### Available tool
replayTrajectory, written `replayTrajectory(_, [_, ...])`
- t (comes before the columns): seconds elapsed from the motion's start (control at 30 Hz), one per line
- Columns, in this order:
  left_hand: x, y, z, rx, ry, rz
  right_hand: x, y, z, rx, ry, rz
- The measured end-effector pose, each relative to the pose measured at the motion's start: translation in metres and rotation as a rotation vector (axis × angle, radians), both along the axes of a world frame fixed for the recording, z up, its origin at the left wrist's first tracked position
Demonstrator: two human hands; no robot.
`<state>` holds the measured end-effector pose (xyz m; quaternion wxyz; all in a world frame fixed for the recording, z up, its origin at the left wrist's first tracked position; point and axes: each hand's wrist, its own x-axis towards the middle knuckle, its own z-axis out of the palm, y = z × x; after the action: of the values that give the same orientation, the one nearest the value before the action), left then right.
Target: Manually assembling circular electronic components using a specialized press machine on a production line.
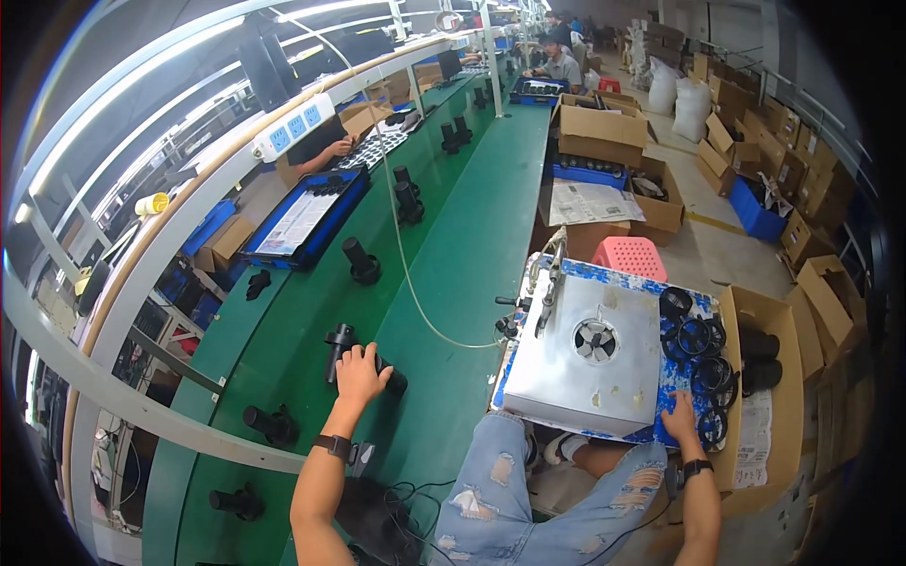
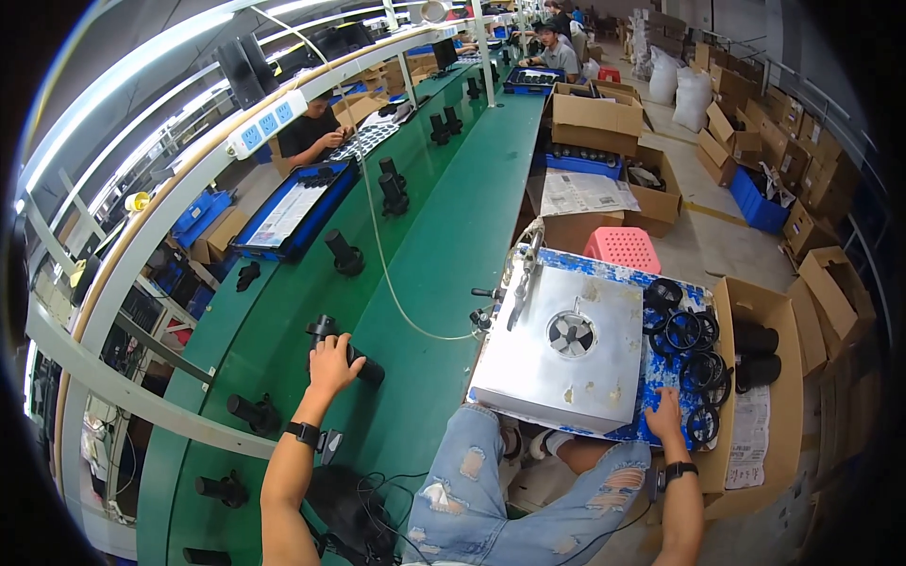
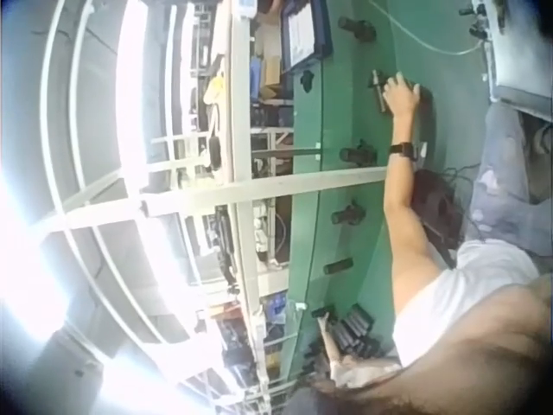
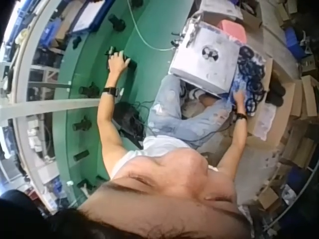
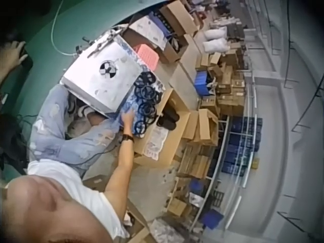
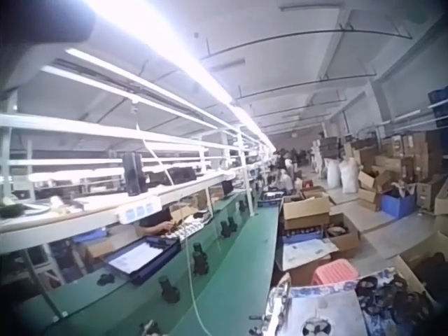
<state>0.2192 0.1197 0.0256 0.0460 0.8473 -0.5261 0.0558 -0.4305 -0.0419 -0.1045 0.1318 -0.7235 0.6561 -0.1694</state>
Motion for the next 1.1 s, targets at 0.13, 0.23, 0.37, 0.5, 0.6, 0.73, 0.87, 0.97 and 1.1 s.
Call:
replayTrajectory(0.13, [-0.012, 0.01, 0.0, -0.192, -0.153, -0.048, 0.015, -0.03, -0.008, 0.025, 0.138, -0.189])
replayTrajectory(0.23, [-0.046, 0.016, 0.013, -0.363, -0.18, -0.106, 0.02, -0.041, -0.013, 0.095, 0.203, -0.169])
replayTrajectory(0.37, [-0.117, 0.03, 0.014, -0.411, 0.221, -0.435, 0.015, -0.062, -0.014, 0.177, 0.252, -0.14])
replayTrajectory(0.5, [-0.182, 0.05, -0.04, -0.223, 0.531, -0.585, 0.032, -0.071, 0.016, 0.194, 0.244, -0.25])
replayTrajectory(0.6, [-0.225, 0.065, -0.072, -0.141, 0.464, -0.608, 0.021, -0.074, 0.015, 0.169, 0.273, -0.318])
replayTrajectory(0.73, [-0.23, 0.067, -0.083, -0.095, 0.366, -0.578, 0.018, -0.079, 0.005, 0.225, 0.35, -0.318])
replayTrajectory(0.87, [-0.232, 0.063, -0.082, -0.092, 0.38, -0.595, 0.006, -0.084, -0.009, 0.201, 0.352, -0.278])
replayTrajectory(0.97, [-0.233, 0.065, -0.083, -0.085, 0.364, -0.566, 0.014, -0.081, -0.015, 0.059, 0.318, -0.207])
replayTrajectory(1.1, [-0.232, 0.064, -0.08, -0.081, 0.378, -0.559, 0.038, -0.08, -0.011, 0.129, 0.108, -0.267])
